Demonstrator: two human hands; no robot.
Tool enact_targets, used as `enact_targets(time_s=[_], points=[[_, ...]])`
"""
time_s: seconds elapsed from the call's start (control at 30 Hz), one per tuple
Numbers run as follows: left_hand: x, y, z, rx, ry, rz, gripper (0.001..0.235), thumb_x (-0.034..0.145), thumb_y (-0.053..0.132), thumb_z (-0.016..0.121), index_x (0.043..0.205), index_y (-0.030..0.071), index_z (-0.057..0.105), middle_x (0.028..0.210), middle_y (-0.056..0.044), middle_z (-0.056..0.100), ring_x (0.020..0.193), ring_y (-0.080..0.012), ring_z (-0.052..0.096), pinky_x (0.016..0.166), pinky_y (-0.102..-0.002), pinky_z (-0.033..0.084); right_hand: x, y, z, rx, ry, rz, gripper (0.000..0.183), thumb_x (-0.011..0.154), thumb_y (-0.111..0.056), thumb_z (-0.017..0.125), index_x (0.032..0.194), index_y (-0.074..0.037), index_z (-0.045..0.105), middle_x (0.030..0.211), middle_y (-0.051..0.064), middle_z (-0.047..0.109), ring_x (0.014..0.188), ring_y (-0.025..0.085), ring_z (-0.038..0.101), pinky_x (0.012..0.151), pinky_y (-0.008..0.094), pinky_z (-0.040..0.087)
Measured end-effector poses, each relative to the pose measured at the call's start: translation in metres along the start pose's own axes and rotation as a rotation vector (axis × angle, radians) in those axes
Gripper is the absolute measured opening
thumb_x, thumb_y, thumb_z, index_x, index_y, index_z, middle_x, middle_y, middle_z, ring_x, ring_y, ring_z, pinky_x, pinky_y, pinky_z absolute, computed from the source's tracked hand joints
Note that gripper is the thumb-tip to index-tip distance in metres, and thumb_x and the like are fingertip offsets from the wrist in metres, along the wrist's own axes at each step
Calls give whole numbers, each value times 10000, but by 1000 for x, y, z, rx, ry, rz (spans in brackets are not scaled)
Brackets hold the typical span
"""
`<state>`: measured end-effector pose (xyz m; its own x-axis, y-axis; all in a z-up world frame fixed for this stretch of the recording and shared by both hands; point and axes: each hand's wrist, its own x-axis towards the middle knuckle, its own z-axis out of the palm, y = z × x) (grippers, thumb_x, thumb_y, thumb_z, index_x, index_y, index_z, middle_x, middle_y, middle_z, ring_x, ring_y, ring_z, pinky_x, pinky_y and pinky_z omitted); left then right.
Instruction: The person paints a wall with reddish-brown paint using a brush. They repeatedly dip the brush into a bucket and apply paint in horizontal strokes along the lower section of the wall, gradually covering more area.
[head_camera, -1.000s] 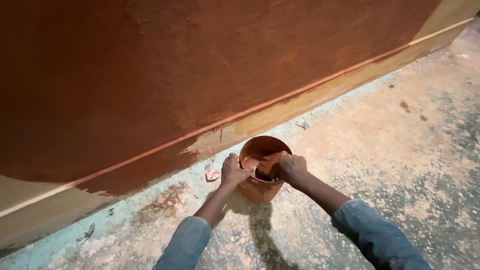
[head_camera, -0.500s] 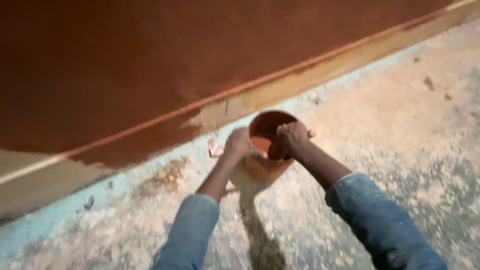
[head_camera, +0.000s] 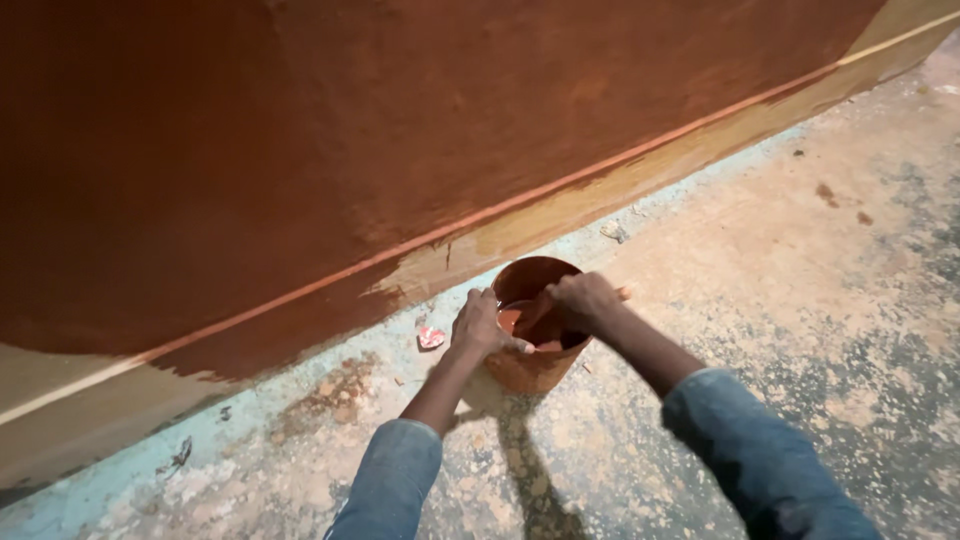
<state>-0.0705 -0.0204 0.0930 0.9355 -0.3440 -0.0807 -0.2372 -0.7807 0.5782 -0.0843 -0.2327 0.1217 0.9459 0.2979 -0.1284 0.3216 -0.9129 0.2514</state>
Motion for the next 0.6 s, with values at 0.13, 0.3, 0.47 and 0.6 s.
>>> enact_targets(time_s=[0.13, 0.3, 0.47, 0.6], points=[[1, 2, 0, 30, 10, 7, 1192, 373, 495, 1043, 1331, 14, 520, 1319, -185, 518, 1262, -366, 540, 1054, -433, 492, -29, 29, -43, 9, -92, 93, 248, 897, -304, 658, 1112, -186, 693, 896, 126, 755, 798, 298, 756, 664, 426, 607], [-2, 9, -5, 85, -18, -40, 1162, 406, 509, 1026, 1322, -8, 532, 1309, -190, 536, 1235, -353, 578, 1028, -425, 527, -71, 51, -65, 53, -27, 118, 275, 896, -222, 611, 1160, -198, 682, 821, 169, 735, 742, 363, 736, 641, 466, 596], [-6, 11, -6, 60, 4, -29, 1142, 438, 480, 1027, 1338, 1, 512, 1309, -184, 524, 1237, -357, 560, 1025, -427, 514, -88, 61, -67, 116, 4, 108, 286, 890, -259, 639, 1163, -188, 683, 783, 177, 735, 727, 362, 729, 631, 464, 590], [-3, 9, 0, 83, -5, -27, 1180, 450, 464, 1035, 1365, -29, 476, 1309, -184, 521, 1248, -350, 552, 1037, -409, 508, -82, 55, -62, 153, -32, 122, 279, 940, -248, 588, 1200, -189, 667, 771, 155, 734, 670, 323, 750, 578, 452, 609]])
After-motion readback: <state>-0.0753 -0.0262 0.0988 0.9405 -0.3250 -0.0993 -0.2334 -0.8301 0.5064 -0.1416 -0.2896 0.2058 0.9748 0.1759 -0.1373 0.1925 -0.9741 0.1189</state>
